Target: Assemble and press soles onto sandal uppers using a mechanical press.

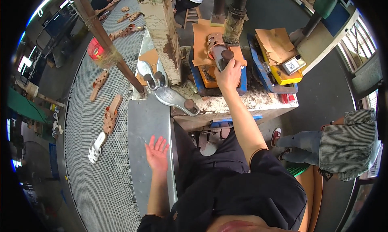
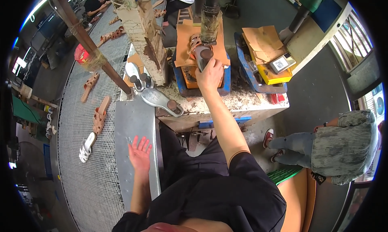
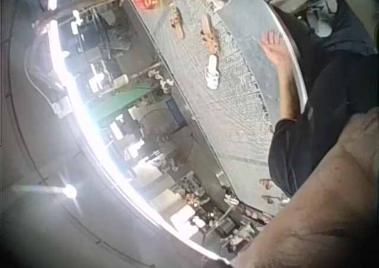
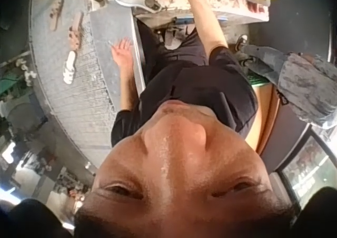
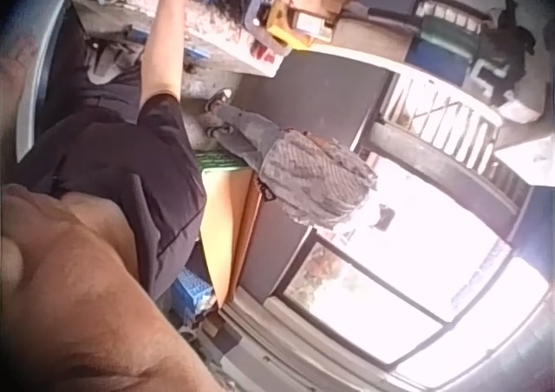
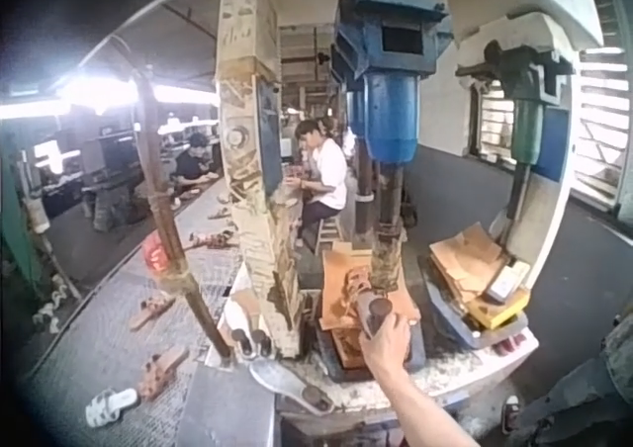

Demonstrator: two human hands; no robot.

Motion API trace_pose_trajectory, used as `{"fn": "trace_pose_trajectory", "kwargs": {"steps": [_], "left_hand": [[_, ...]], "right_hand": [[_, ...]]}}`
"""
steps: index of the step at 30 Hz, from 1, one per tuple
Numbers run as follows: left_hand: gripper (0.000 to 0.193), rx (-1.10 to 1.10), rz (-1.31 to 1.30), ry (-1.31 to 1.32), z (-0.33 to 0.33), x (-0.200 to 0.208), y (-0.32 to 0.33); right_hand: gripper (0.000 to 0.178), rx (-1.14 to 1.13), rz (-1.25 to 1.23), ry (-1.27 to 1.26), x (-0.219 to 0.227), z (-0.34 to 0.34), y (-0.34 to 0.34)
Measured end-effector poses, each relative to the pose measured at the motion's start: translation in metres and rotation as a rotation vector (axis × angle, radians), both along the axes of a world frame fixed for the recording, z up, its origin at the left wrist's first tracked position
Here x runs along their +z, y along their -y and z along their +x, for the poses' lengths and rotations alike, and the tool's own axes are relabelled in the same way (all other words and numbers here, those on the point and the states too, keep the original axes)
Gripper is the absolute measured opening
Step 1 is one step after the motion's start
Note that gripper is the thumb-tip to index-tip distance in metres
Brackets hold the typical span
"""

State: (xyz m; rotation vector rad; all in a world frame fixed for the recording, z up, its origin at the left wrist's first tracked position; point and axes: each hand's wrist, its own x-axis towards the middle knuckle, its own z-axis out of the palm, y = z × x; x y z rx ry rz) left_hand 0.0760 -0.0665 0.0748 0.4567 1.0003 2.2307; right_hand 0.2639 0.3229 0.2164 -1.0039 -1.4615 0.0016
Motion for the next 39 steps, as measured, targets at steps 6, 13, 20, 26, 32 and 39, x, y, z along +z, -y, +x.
{"fn": "trace_pose_trajectory", "kwargs": {"steps": [6,13,20,26,32,39], "left_hand": [[0.055,0.490,-0.273,-0.163,-0.123,-0.015,0.074],[0.069,1.269,-1.001,-0.310,-0.326,-0.025,0.175],[0.087,1.277,-1.383,0.023,-0.378,-0.018,0.226],[0.058,1.190,-1.473,-0.127,-0.435,-0.047,0.288],[0.050,1.412,-1.209,-0.113,-0.452,-0.023,0.282],[0.045,1.081,-0.114,0.041,-0.422,0.082,0.169]], "right_hand": [[0.073,0.111,0.097,0.092,-0.023,0.027,0.103],[0.053,0.374,0.078,0.218,-0.173,0.060,0.229],[0.036,0.505,-0.286,0.299,-0.270,0.078,0.294],[0.031,0.648,-0.478,0.300,-0.272,0.066,0.310],[0.027,0.754,-0.498,0.256,-0.274,0.050,0.314],[0.025,0.818,-0.526,0.244,-0.279,0.031,0.319]]}}
